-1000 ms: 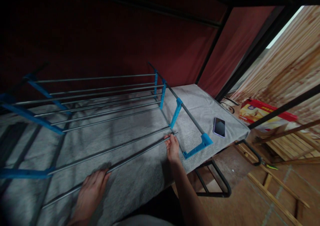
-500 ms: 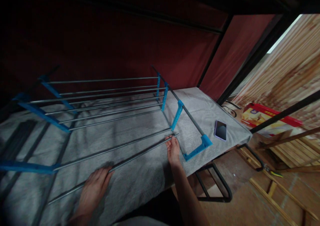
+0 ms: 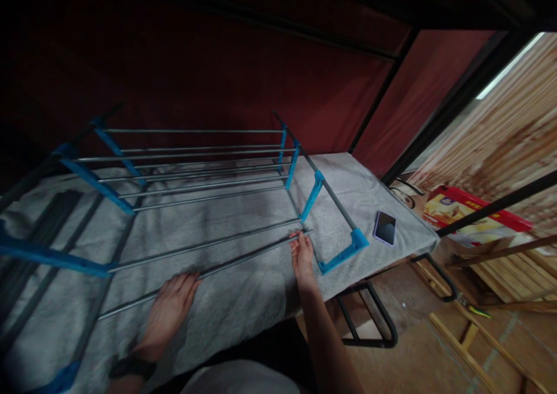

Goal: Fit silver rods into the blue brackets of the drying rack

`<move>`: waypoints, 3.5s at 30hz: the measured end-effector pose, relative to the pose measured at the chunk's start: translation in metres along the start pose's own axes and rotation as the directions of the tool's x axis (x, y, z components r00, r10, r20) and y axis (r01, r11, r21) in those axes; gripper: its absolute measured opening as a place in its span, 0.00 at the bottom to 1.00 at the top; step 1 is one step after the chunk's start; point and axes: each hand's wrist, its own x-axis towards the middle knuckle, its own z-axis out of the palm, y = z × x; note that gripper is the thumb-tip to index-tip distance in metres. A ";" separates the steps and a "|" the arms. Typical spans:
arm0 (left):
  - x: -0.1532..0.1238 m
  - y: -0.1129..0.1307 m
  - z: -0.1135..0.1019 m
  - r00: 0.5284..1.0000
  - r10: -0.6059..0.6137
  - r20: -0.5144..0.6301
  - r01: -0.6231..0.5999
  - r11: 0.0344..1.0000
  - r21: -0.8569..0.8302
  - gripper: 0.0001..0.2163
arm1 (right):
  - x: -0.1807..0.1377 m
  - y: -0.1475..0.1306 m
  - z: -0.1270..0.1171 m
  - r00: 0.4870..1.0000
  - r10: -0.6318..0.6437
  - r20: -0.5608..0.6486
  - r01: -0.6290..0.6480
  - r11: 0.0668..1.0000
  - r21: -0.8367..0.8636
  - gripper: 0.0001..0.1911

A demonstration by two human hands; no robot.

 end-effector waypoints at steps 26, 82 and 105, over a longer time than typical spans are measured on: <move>0.000 0.002 0.004 0.999 0.044 -0.006 -0.043 0.998 0.039 0.21 | 0.009 0.010 -0.012 0.999 -0.006 0.047 0.005 1.000 0.024 0.05; 0.000 0.028 -0.020 0.969 -0.079 0.234 0.089 0.996 -0.032 0.22 | 0.018 -0.004 -0.033 0.996 0.043 0.082 -0.042 0.999 -0.019 0.03; -0.026 -0.035 -0.041 0.575 -0.786 -0.228 0.629 0.603 -0.490 0.06 | 0.021 -0.002 -0.035 0.998 0.042 0.047 -0.043 0.999 0.004 0.02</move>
